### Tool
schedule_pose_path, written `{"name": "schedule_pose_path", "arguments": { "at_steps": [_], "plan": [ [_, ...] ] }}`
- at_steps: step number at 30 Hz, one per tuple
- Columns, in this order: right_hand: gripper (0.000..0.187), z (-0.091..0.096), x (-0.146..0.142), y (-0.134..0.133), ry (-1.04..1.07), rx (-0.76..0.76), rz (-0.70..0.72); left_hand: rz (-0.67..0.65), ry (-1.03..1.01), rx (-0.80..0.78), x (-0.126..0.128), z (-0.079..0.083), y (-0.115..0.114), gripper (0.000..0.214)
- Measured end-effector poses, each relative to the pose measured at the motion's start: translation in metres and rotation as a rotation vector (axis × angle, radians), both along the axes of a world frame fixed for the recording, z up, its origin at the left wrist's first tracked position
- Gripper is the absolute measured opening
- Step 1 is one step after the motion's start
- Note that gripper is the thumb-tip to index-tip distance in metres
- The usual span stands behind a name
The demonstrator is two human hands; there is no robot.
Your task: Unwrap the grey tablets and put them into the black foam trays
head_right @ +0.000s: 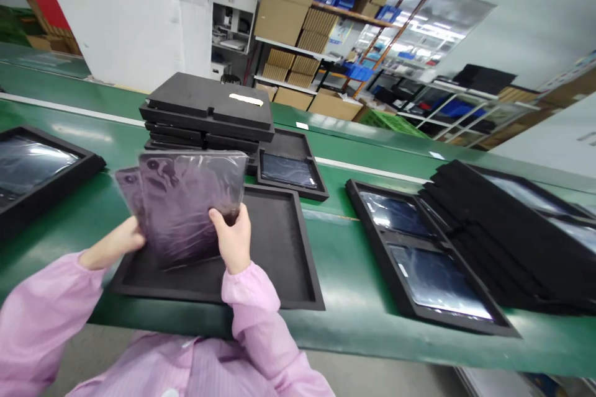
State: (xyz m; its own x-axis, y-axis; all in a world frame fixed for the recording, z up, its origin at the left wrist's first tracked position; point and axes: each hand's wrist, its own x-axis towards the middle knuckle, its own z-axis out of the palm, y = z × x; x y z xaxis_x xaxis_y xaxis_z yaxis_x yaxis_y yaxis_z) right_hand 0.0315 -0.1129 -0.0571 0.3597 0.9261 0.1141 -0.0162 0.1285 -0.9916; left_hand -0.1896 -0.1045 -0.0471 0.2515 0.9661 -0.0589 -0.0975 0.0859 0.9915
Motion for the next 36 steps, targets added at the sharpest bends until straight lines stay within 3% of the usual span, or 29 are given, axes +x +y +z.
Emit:
{"name": "schedule_pose_path", "arguments": {
  "at_steps": [4, 7, 10, 14, 16, 18, 19, 22, 24, 27, 30, 33, 36],
  "plan": [
    [0.039, -0.01, 0.009, 0.008, -0.05, -0.013, -0.019, -0.189, 0.058, -0.086, -0.002, -0.037, 0.003, 0.068],
    [0.045, -0.02, 0.018, 0.004, -0.064, -0.055, -0.035, -0.218, -0.03, -0.082, 0.003, -0.048, 0.008, 0.069],
    [0.042, -0.026, 0.03, -0.004, -0.18, -0.089, -0.182, -0.258, -0.069, -0.109, 0.005, -0.051, 0.009, 0.065],
    [0.023, -0.025, 0.03, -0.011, -0.551, 0.114, -0.405, -0.269, -0.038, -0.133, 0.005, -0.053, 0.006, 0.059],
    [0.013, -0.018, 0.016, -0.016, -0.715, 0.26, -0.413, -0.257, -0.021, -0.131, 0.005, -0.053, 0.005, 0.059],
    [0.01, -0.011, -0.007, -0.025, -0.767, 0.358, -0.253, -0.245, -0.006, -0.124, 0.005, -0.051, 0.004, 0.057],
    [0.013, -0.007, -0.02, -0.03, -0.748, 0.392, -0.087, -0.236, 0.004, -0.122, 0.005, -0.049, 0.004, 0.055],
    [0.013, -0.003, -0.056, -0.043, -0.582, 0.513, 0.615, -0.162, 0.077, -0.128, 0.004, -0.042, 0.004, 0.05],
    [0.015, -0.005, -0.07, -0.049, -0.484, 0.633, 0.956, -0.145, 0.116, -0.123, 0.003, -0.038, 0.004, 0.052],
    [0.024, 0.002, -0.068, -0.052, -0.399, 0.64, 1.131, -0.171, 0.164, -0.074, 0.002, -0.033, 0.005, 0.05],
    [0.021, 0.022, -0.04, -0.049, -0.155, 0.472, 0.97, -0.147, 0.201, -0.118, 0.003, -0.031, 0.005, 0.045],
    [0.007, 0.035, 0.001, -0.042, -0.056, 0.312, 0.452, -0.143, 0.19, -0.168, 0.003, -0.033, 0.006, 0.043],
    [0.007, 0.023, 0.035, -0.034, -0.174, 0.086, -0.053, -0.143, 0.18, -0.185, 0.001, -0.036, 0.007, 0.045]
  ]
}}
